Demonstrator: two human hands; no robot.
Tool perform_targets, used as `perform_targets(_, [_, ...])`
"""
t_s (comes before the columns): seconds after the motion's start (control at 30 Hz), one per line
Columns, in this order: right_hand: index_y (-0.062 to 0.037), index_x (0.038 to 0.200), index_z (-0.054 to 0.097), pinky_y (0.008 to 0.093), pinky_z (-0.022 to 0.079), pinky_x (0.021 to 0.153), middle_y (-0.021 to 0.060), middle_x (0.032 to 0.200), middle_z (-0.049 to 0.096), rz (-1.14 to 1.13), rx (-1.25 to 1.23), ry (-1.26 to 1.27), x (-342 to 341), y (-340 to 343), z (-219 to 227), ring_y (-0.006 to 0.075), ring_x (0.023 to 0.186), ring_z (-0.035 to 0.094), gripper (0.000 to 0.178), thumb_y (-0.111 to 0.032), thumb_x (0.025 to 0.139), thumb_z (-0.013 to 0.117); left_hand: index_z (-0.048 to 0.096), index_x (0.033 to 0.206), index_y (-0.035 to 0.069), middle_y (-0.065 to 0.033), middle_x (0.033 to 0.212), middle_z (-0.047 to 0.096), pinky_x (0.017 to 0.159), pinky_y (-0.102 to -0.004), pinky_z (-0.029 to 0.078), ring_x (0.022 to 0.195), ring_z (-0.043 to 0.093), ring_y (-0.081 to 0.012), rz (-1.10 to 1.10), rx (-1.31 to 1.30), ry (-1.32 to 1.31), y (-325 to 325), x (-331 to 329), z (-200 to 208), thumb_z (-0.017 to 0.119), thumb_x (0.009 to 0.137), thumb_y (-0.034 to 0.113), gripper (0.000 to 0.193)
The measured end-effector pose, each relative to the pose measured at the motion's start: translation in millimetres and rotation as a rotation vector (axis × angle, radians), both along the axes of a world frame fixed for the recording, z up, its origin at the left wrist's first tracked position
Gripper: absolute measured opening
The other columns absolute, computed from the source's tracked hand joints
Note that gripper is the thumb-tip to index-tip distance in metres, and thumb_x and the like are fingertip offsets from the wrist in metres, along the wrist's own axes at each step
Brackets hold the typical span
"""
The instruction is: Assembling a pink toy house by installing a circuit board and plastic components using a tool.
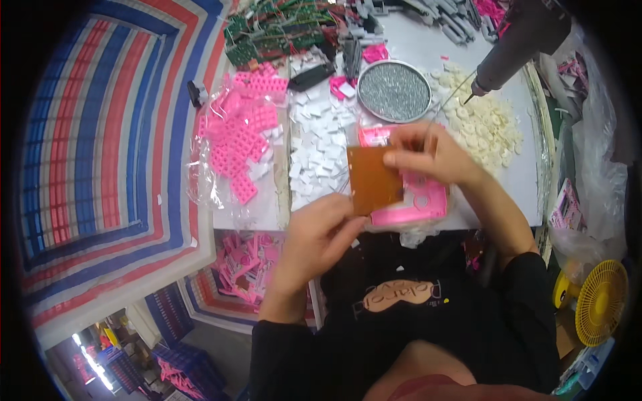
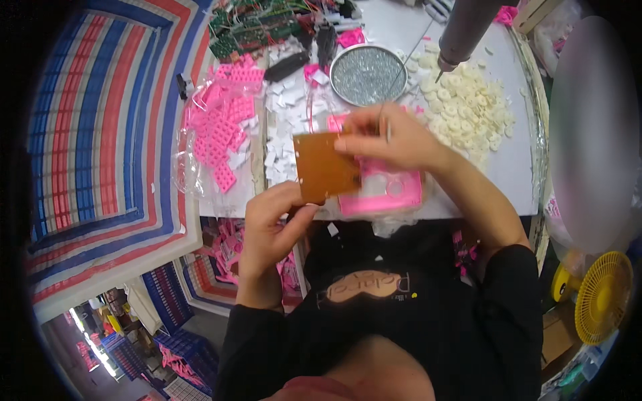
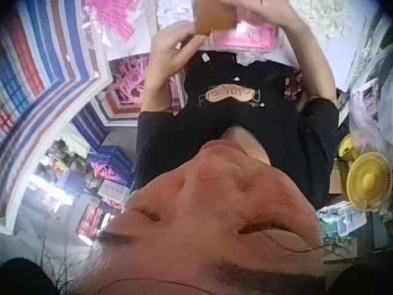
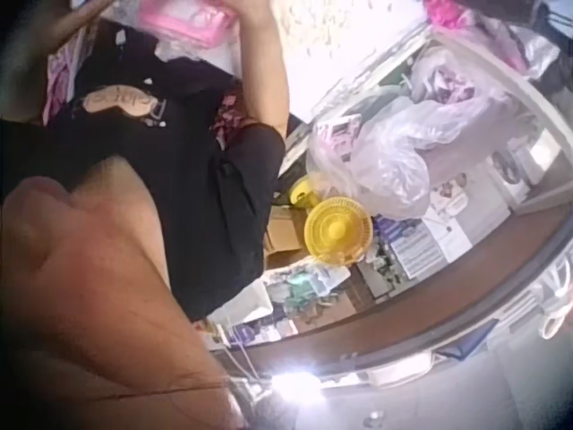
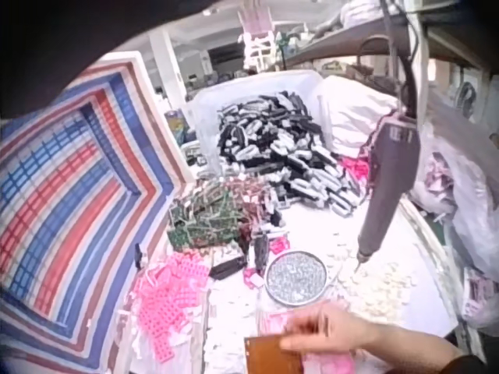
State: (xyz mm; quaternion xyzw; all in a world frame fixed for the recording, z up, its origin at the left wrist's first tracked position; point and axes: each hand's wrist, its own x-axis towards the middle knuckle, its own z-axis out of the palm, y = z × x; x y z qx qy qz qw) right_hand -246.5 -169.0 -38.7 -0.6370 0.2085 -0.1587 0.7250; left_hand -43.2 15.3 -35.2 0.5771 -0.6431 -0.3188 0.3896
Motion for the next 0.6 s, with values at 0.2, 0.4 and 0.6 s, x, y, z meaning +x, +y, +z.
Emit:
perform_targets(0.2, [-0.0029,0.075,0.057,0.0253,0.037,0.061,-0.0006,0.078,0.057,0.057,0.016,-0.295,-10.2,-1.2,-20.0,0.0073,0.071,0.050,0.023,-0.012,0.087,0.074,0.071,0.099,0.006,-0.0098,0.096,0.070,0.065,-0.0350,0.052,0.074,0.066,-0.0290,0.097,-0.441,-0.209,-7.1,-2.2,1.1,0.075,0.075,-0.002,0.026])
perform_targets(0.4, [-0.0046,0.074,0.057,0.0273,0.034,0.058,-0.0005,0.074,0.057,0.029,-0.082,-0.074,-19.4,-0.6,-5.2,0.0086,0.067,0.047,0.025,-0.016,0.084,0.078,0.069,0.115,0.002,-0.0091,0.104,0.072,0.079,-0.0303,0.052,0.083,0.067,-0.0235,-0.037,-0.211,0.038,-22.3,-3.2,4.0,0.074,0.078,0.001,0.037])
perform_targets(0.6, [0.0021,0.108,0.068,0.0206,0.046,0.055,0.0043,0.074,0.065,-0.145,0.041,-0.079,-7.1,1.3,1.3,0.0077,0.063,0.060,0.019,-0.011,0.095,0.067,0.059,0.131,-0.004,-0.0135,0.116,0.070,0.084,-0.0341,0.058,0.099,0.070,-0.0212,0.153,0.191,0.793,-16.1,-11.7,-28.0,0.058,0.101,0.005,0.032])
